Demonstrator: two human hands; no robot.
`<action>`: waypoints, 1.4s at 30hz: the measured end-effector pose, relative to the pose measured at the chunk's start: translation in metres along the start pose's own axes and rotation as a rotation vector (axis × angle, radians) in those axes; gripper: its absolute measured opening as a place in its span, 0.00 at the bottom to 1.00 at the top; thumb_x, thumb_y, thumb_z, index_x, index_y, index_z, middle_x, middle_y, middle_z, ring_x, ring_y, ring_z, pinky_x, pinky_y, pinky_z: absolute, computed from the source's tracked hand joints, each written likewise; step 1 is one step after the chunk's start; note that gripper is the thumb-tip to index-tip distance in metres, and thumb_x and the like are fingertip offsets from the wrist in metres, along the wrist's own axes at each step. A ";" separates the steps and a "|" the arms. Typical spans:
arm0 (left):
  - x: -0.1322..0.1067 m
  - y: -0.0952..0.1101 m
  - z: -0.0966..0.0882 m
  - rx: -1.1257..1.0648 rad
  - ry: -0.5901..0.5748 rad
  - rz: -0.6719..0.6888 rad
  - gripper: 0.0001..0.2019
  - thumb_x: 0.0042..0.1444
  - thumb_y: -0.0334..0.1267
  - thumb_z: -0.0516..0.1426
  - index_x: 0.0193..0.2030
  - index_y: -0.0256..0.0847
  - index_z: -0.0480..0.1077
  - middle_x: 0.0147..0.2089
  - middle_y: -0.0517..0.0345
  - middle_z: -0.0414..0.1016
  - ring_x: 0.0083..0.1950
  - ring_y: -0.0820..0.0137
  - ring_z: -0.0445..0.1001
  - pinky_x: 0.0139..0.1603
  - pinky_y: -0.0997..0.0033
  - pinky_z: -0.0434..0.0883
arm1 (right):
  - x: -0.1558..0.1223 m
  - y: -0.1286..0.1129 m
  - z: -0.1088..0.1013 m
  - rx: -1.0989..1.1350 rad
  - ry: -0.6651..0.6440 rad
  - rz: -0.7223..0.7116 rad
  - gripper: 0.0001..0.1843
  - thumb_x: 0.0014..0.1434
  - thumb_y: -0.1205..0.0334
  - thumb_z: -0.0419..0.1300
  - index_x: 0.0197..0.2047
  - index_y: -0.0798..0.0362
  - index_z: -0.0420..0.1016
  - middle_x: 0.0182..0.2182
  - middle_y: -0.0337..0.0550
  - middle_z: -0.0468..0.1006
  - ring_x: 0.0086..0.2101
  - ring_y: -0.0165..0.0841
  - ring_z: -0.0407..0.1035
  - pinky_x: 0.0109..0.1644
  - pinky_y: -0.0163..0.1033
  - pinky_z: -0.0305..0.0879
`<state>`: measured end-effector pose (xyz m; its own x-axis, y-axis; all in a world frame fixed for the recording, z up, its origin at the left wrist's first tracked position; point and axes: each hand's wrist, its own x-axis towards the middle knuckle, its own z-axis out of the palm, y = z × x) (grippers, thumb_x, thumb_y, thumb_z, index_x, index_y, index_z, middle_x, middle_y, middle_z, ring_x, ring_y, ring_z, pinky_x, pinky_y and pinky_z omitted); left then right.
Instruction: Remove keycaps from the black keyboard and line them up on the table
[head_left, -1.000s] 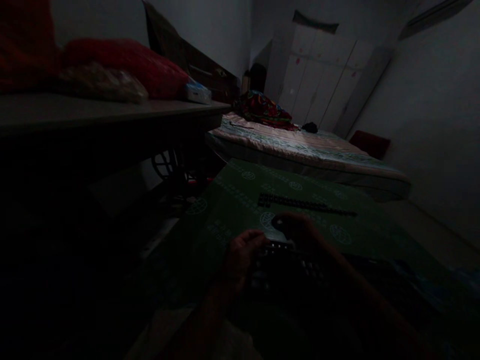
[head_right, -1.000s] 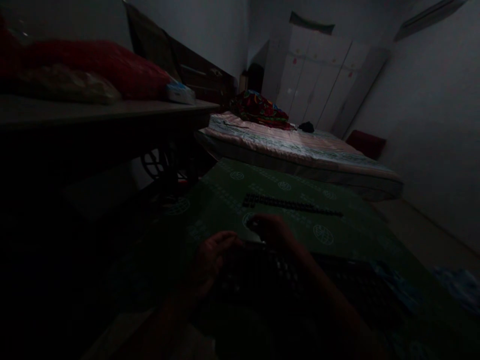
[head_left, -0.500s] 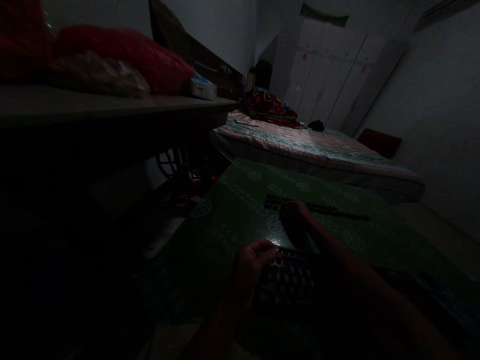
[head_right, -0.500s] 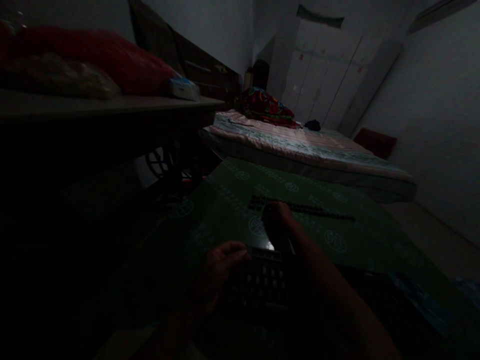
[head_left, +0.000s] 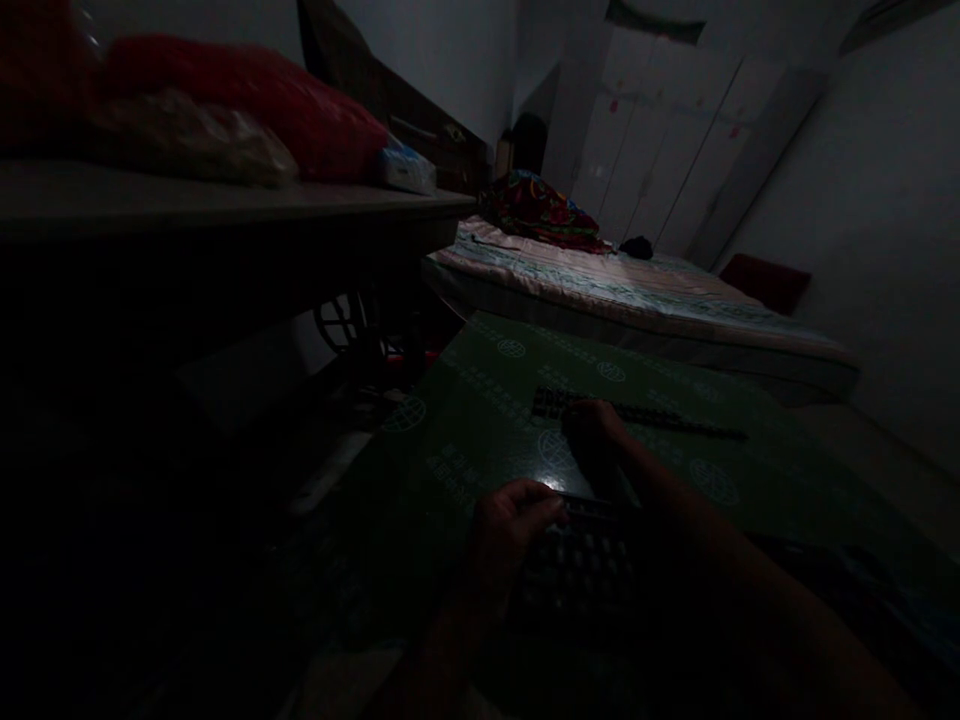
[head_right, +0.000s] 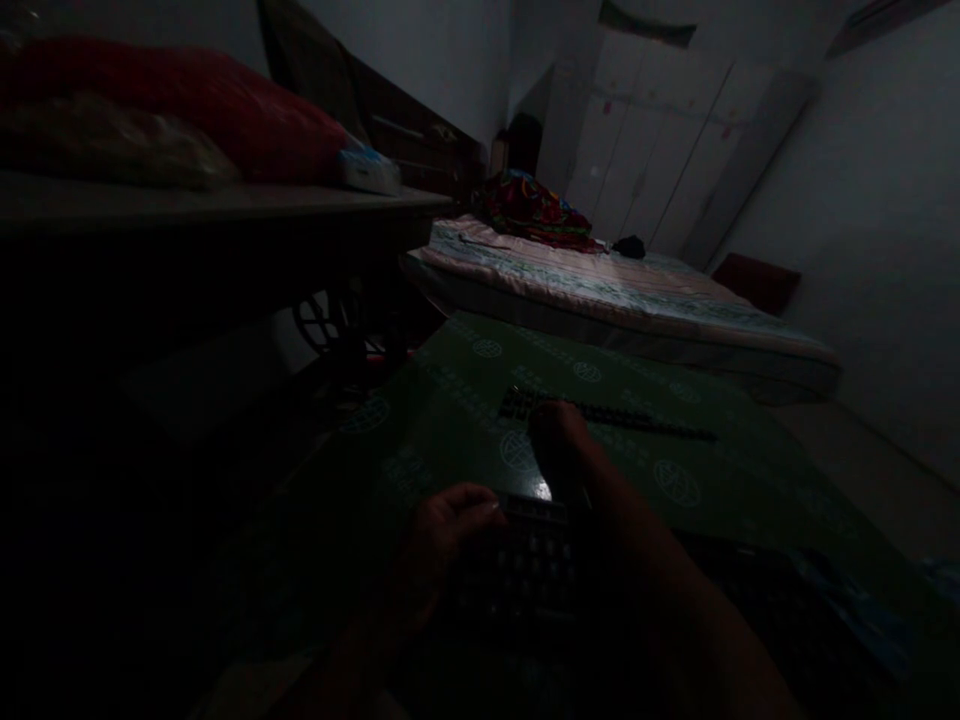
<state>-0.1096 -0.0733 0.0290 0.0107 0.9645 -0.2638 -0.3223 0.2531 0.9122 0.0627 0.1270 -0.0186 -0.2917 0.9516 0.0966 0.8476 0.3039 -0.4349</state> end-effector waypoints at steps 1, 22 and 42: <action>0.000 0.000 0.000 -0.003 -0.001 0.004 0.07 0.41 0.36 0.60 0.28 0.36 0.70 0.25 0.59 0.74 0.24 0.74 0.69 0.30 0.74 0.63 | 0.000 0.000 0.000 -0.001 0.004 0.002 0.14 0.49 0.61 0.55 0.37 0.52 0.78 0.33 0.42 0.79 0.34 0.34 0.72 0.31 0.30 0.61; 0.001 0.001 0.001 -0.003 -0.001 -0.002 0.07 0.40 0.37 0.61 0.26 0.36 0.70 0.23 0.59 0.74 0.23 0.74 0.69 0.28 0.75 0.63 | 0.001 0.005 0.005 0.007 0.042 0.024 0.14 0.48 0.59 0.57 0.39 0.51 0.77 0.31 0.40 0.79 0.32 0.33 0.71 0.30 0.29 0.61; 0.004 -0.002 -0.004 0.020 -0.025 0.010 0.08 0.41 0.39 0.61 0.28 0.37 0.71 0.24 0.60 0.74 0.24 0.74 0.69 0.28 0.75 0.63 | -0.006 0.001 -0.002 0.149 0.131 0.018 0.14 0.51 0.58 0.56 0.37 0.56 0.76 0.32 0.42 0.79 0.32 0.32 0.71 0.33 0.30 0.62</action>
<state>-0.1126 -0.0700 0.0244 0.0312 0.9684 -0.2473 -0.3038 0.2449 0.9207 0.0659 0.1219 -0.0180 -0.2089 0.9574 0.1994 0.7744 0.2864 -0.5642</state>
